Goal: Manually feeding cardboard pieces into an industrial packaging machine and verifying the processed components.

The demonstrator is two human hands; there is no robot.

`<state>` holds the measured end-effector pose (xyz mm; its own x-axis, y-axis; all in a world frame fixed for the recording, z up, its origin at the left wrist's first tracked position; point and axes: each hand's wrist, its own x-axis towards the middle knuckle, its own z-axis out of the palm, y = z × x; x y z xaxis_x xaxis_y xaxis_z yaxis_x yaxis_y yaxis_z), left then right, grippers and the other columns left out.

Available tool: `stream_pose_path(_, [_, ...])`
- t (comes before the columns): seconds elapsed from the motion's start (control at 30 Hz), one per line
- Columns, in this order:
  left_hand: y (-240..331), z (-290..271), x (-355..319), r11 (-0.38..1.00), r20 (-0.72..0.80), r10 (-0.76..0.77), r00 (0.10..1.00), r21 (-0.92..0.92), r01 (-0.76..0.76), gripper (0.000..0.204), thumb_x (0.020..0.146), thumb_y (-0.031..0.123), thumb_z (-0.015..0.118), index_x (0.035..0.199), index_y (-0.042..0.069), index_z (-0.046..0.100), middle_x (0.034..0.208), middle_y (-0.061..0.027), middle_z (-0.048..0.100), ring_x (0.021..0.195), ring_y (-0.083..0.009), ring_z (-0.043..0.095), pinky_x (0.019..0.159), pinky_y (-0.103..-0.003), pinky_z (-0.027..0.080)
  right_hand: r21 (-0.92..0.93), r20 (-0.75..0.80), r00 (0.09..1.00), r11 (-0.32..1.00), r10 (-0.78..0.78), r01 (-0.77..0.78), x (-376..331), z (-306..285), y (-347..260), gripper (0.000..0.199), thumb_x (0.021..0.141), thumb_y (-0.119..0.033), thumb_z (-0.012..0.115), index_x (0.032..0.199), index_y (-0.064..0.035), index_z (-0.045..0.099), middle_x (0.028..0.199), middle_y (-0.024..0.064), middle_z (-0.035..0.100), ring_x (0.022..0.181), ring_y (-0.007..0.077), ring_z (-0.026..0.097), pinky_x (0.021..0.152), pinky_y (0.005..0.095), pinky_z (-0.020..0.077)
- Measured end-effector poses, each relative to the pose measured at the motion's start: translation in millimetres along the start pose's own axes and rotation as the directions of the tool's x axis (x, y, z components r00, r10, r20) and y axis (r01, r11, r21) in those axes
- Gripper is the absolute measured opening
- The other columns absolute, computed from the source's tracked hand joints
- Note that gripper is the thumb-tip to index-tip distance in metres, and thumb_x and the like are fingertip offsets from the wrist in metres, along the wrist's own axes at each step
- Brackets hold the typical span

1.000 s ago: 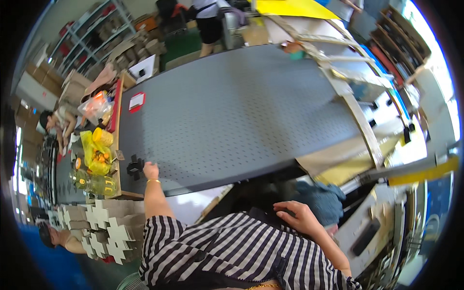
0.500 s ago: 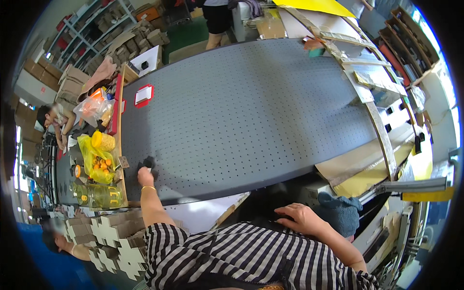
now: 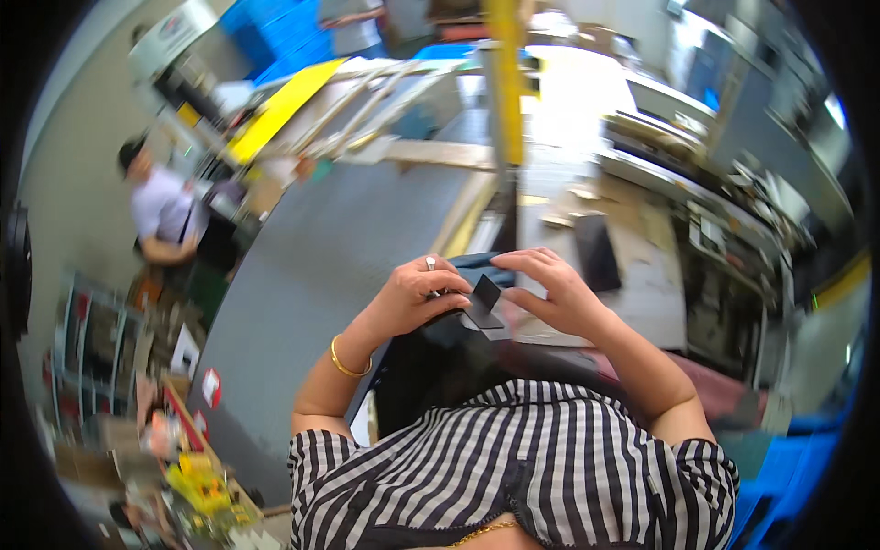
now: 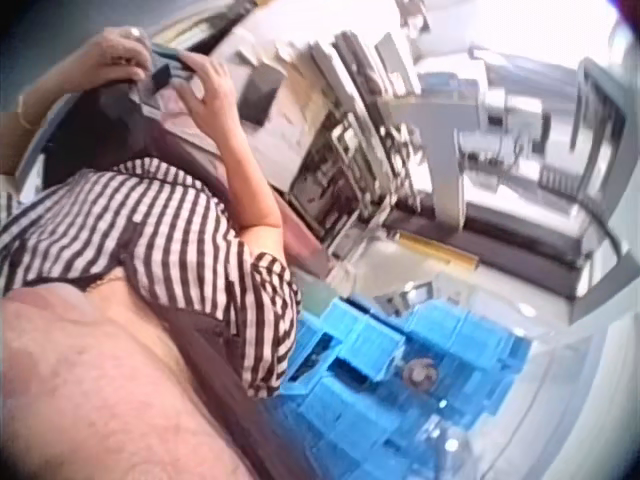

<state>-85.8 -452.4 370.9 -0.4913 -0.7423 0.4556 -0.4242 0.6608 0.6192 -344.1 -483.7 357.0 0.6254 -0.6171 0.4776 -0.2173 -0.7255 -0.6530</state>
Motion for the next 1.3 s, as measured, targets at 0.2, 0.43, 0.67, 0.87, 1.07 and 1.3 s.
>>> stream_pose_path(0.2, [69, 99, 141, 0.958, 0.207, 0.267, 0.941, -0.161, -0.236, 0.014, 0.076, 0.008, 0.079, 0.088, 0.004, 0.073, 0.084, -0.0077, 0.069, 0.074, -0.0194, 0.065, 0.065, -0.03, 0.052, -0.017, -0.159, 0.965, 0.977, 0.207, -0.212, -127, -110, 15, 0.033, 0.091, -0.024, 0.066, 0.119, -0.0066, 0.064, 0.114, 0.0124, 0.067, 0.109, 0.0297, 0.06, 0.095, 0.0409, 0.0457])
stream_pose_path(0.43, [88, 181, 236, 0.971, 0.606, 0.211, 0.767, -0.22, -0.093, 0.017, 0.078, 0.01, 0.08, 0.093, 0.006, 0.073, 0.099, -0.008, 0.066, 0.09, -0.0187, 0.063, 0.075, -0.03, 0.049, 0.11, -0.393, 0.834, 0.921, 0.386, -0.374, -194, -180, 36, 0.046, 0.085, -0.024, 0.073, 0.125, -0.0061, 0.062, 0.117, 0.0118, 0.065, 0.11, 0.0253, 0.059, 0.097, 0.036, 0.0456])
stream_pose_path(0.67, [49, 246, 296, 0.938, 0.365, 0.339, 0.867, -0.07, -0.338, 0.041, 0.069, 0.016, 0.084, 0.106, 0.009, 0.068, 0.11, -0.008, 0.063, 0.108, -0.0279, 0.055, 0.094, -0.04, 0.043, -0.272, -0.561, 0.816, 0.9, 0.139, -0.341, -188, -241, 105, 0.056, 0.082, -0.026, 0.074, 0.132, -0.0093, 0.056, 0.108, 0.0097, 0.065, 0.107, 0.0287, 0.056, 0.096, 0.0416, 0.0429])
stream_pose_path(0.87, [0, 287, 414, 0.919, 0.252, 0.082, 0.964, -0.392, 0.025, 0.049, 0.081, 0.004, 0.074, 0.126, 0.003, 0.055, 0.111, -0.0073, 0.067, 0.101, -0.0168, 0.062, 0.088, -0.03, 0.05, -0.146, -0.476, 0.835, 0.912, 0.274, -0.383, -149, -353, 190, 0.064, 0.085, -0.022, 0.073, 0.139, -0.0039, 0.045, 0.103, 0.0091, 0.067, 0.097, 0.0228, 0.061, 0.092, 0.0383, 0.046])
stream_pose_path(1.07, [-9, 306, 550, 0.896, 0.157, 0.031, 0.987, -0.441, 0.042, 0.066, 0.079, 0.01, 0.079, 0.137, 0.006, 0.046, 0.104, -0.0098, 0.069, 0.088, -0.0162, 0.066, 0.077, -0.027, 0.055, 0.114, -0.494, 0.778, 0.916, 0.387, -0.384, -110, -455, 267, 0.066, 0.089, -0.023, 0.072, 0.143, -0.0043, 0.039, 0.108, 0.0111, 0.069, 0.101, 0.0179, 0.064, 0.092, 0.0328, 0.0498])
stream_pose_path(1.3, [0, 308, 545, 0.953, -0.065, 0.283, 0.957, -0.095, -0.288, 0.077, 0.077, 0.019, 0.083, 0.14, 0.007, 0.042, 0.116, -0.0136, 0.065, 0.105, -0.0221, 0.064, 0.097, -0.038, 0.048, -0.08, -0.809, 0.588, 0.987, 0.017, -0.139, -103, -449, 237, 0.053, 0.093, -0.036, 0.066, 0.133, -0.0028, 0.052, 0.106, 0.0097, 0.069, 0.1, 0.0174, 0.064, 0.092, 0.0291, 0.0467])
